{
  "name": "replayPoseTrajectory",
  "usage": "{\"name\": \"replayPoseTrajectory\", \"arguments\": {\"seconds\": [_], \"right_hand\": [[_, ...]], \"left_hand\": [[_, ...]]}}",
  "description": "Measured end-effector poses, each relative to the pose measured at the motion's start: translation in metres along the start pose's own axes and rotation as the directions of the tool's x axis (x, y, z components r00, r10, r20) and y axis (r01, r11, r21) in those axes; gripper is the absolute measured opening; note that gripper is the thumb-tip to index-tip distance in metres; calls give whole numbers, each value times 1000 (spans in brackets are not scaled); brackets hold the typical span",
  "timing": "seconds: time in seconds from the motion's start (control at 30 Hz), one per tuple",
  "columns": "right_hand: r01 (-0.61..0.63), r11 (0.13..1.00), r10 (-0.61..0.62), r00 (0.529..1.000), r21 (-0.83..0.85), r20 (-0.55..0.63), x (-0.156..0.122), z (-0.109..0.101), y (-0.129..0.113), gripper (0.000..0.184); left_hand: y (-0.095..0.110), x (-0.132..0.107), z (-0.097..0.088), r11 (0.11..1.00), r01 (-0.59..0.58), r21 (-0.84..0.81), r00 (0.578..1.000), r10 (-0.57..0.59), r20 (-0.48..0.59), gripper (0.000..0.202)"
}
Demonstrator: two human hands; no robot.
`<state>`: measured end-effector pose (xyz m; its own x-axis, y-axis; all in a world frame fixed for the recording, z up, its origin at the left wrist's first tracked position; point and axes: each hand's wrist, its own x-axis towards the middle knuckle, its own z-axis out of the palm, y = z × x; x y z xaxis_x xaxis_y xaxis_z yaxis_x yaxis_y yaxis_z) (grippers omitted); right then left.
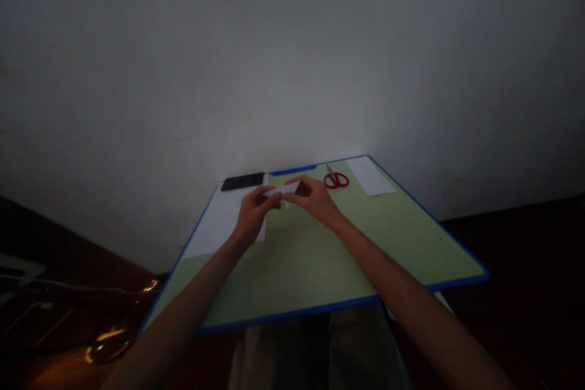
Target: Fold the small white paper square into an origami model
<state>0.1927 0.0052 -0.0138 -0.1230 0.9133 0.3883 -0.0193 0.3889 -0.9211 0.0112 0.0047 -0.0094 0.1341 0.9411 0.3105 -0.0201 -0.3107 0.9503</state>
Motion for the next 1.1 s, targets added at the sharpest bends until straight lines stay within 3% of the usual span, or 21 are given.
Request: {"name": "replayPoseTrajectory", "arguments": {"seconds": [0.3,0.43,0.63,0.87,1.1], "right_hand": [[-32,999,31,999,15,28,0,0,-1,37],[-35,999,33,999,34,35,-1,2,-4,38],[-18,999,14,990,26,141,-4,7,3,42],[21,1000,-21,1000,-5,-5,-2,11,9,33],[-15,996,29,989,93,-144,2,7,8,32]], "left_hand": [[6,0,0,995,-61,80,998,58,39,31],[6,0,0,992,-88,87,996,88,1,30],[-1,1,-3,987,-130,93,989,136,-56,33],[-1,0,1,995,-84,-53,994,81,-69,37],[0,1,1,999,-50,-10,997,49,-58,32]]}}
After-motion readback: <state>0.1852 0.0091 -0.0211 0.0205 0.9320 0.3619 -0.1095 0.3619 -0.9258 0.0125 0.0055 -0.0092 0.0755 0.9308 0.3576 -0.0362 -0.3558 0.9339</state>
